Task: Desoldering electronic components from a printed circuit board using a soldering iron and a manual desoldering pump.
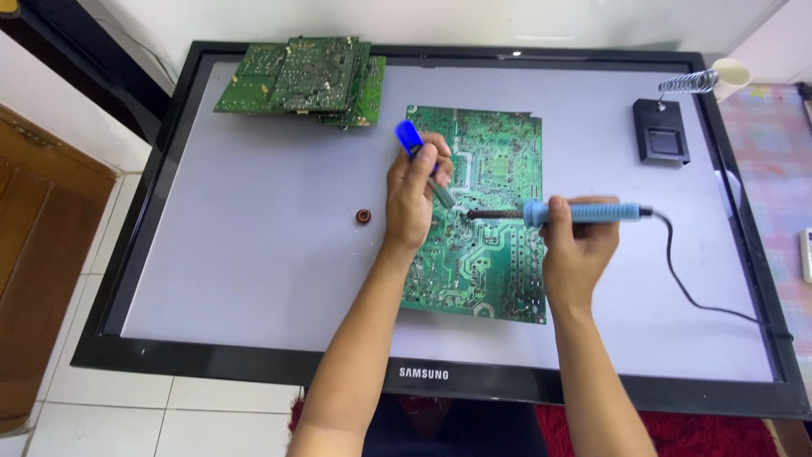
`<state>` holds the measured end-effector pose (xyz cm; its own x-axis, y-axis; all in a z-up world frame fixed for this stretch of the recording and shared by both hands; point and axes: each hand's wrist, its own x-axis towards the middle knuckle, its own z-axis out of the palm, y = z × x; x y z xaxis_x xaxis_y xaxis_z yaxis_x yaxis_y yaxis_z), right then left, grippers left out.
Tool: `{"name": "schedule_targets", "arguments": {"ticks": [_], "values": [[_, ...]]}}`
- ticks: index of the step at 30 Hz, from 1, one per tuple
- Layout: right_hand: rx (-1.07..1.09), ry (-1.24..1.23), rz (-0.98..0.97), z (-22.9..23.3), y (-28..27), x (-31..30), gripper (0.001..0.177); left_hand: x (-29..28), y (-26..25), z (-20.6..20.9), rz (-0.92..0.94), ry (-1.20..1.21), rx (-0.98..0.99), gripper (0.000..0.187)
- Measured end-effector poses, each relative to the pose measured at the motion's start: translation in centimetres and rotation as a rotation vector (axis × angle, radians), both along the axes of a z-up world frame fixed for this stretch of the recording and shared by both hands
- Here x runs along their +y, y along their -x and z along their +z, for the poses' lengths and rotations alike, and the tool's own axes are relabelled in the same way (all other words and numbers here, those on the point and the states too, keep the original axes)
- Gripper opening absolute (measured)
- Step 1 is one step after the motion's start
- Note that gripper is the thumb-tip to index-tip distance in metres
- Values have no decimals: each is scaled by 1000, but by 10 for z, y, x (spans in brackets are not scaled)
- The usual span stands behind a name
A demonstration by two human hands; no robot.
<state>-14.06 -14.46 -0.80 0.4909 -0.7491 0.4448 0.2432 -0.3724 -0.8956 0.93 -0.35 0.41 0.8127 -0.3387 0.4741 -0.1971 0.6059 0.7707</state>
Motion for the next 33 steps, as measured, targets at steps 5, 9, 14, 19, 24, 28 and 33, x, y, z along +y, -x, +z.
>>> {"name": "schedule_targets", "arguments": {"ticks": [5, 9, 14, 19, 24, 28, 33], "values": [[-122, -73, -60, -13, 16, -26, 20, -11, 2, -15, -11, -67, -19, 32], [-158, -73, -83, -10, 14, -28, 23, -14, 6, -17, -25, -104, -41, 35], [-169, -114, -71, -22, 10, -29, 24, -15, 6, -15, -64, -183, -82, 39], [-130, -238, -83, -16, 18, -36, 31, -2, 11, 3, -157, -403, -21, 60], [-122, -292, -51, -24, 20, -46, 30, 28, -6, -3, -140, -94, 107, 30], [-122, -328, 41, -26, 11, -37, 28, 73, -26, -15, 32, 71, 64, 42], [-107, -196, 109, -31, 2, -28, 22, 99, -27, -37, 250, -150, 164, 72]]}}
